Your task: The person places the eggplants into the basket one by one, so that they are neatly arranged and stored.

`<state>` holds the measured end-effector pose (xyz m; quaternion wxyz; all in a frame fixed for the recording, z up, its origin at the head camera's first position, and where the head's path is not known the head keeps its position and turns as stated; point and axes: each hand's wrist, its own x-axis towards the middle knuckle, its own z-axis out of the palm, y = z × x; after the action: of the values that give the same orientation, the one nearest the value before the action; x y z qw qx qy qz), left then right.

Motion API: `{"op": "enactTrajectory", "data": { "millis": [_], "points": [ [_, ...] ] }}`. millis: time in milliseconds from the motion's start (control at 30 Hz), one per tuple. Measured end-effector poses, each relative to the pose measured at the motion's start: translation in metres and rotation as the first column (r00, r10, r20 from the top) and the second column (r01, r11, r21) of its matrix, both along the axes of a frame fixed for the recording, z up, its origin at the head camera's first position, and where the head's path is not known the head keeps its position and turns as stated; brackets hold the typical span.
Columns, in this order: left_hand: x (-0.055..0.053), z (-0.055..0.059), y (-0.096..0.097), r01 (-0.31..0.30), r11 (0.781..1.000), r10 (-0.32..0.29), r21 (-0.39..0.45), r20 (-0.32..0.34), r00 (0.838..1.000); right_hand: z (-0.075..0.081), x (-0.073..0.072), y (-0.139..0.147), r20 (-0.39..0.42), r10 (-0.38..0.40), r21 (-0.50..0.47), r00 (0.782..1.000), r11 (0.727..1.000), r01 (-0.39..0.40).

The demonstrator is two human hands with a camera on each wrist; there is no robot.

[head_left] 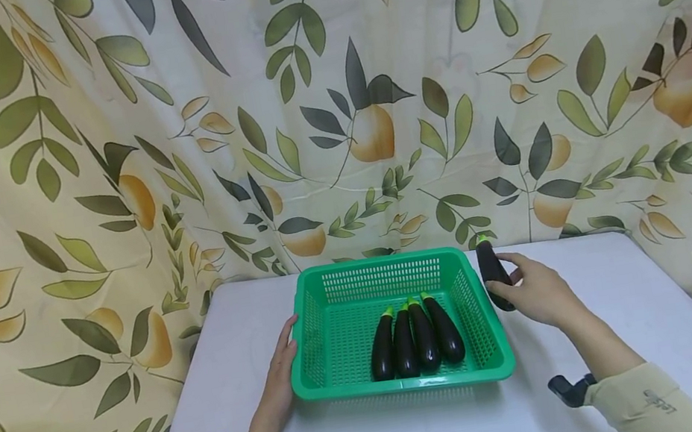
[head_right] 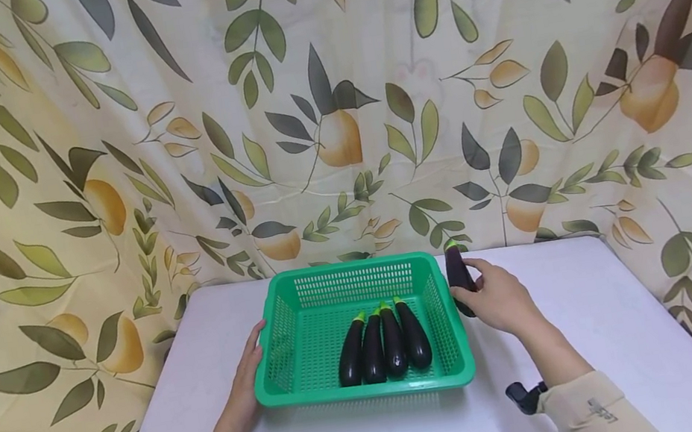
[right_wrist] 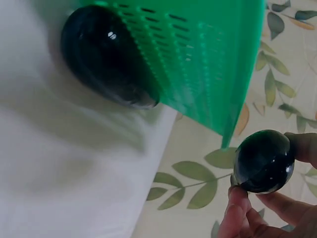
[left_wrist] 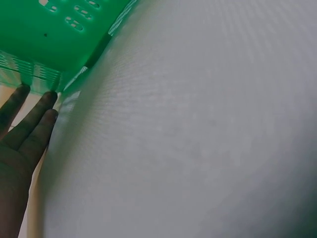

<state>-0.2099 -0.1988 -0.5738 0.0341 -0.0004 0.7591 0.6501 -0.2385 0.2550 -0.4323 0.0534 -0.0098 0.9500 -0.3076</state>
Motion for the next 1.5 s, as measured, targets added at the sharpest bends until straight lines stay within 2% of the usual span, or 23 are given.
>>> {"op": "enactTrajectory", "data": {
  "millis": [67, 200, 267, 300, 533, 833, 1200, 1333, 1500],
  "points": [
    [0.001, 0.003, -0.001, 0.010, 1.000, -0.010, 0.002, 0.009, 1.000, 0.003, 0.000, -0.003, -0.012, 0.007, 0.002, 1.000, 1.000, -0.007],
    [0.001, 0.003, -0.002, 0.024, 1.000, -0.024, 0.008, 0.012, 1.000, 0.007, 0.001, -0.010, -0.029, 0.022, -0.007, 0.999, 1.000, -0.022],
    [0.001, 0.003, -0.002, 0.023, 1.000, -0.023, 0.005, 0.015, 1.000, 0.008, 0.002, -0.013, -0.038, 0.029, -0.016, 0.999, 0.999, -0.030],
    [-0.001, -0.001, -0.002, 0.016, 1.000, -0.016, 0.003, 0.009, 1.000, 0.008, 0.002, -0.015, -0.042, 0.035, -0.022, 0.999, 0.999, -0.036],
    [0.001, 0.001, 0.000, -0.004, 1.000, 0.004, -0.018, 0.006, 1.000, 0.009, 0.005, -0.033, -0.057, 0.058, -0.063, 0.997, 0.996, -0.061],
    [0.002, 0.002, 0.001, -0.008, 1.000, 0.009, -0.022, 0.021, 1.000, 0.004, 0.005, -0.055, -0.034, 0.083, -0.111, 0.996, 0.990, -0.086],
    [0.000, 0.001, 0.001, 0.001, 1.000, -0.001, -0.012, -0.002, 1.000, -0.001, 0.008, -0.079, -0.037, 0.102, -0.140, 0.994, 0.985, -0.106],
    [0.002, 0.008, 0.001, 0.023, 1.000, -0.023, -0.002, 0.020, 1.000, -0.005, 0.010, -0.088, -0.041, 0.108, -0.150, 0.993, 0.982, -0.113],
    [0.009, 0.025, 0.003, 0.052, 0.999, -0.052, 0.016, 0.033, 0.998, -0.011, 0.011, -0.099, -0.061, 0.112, -0.158, 0.992, 0.980, -0.121]
  ]
}}
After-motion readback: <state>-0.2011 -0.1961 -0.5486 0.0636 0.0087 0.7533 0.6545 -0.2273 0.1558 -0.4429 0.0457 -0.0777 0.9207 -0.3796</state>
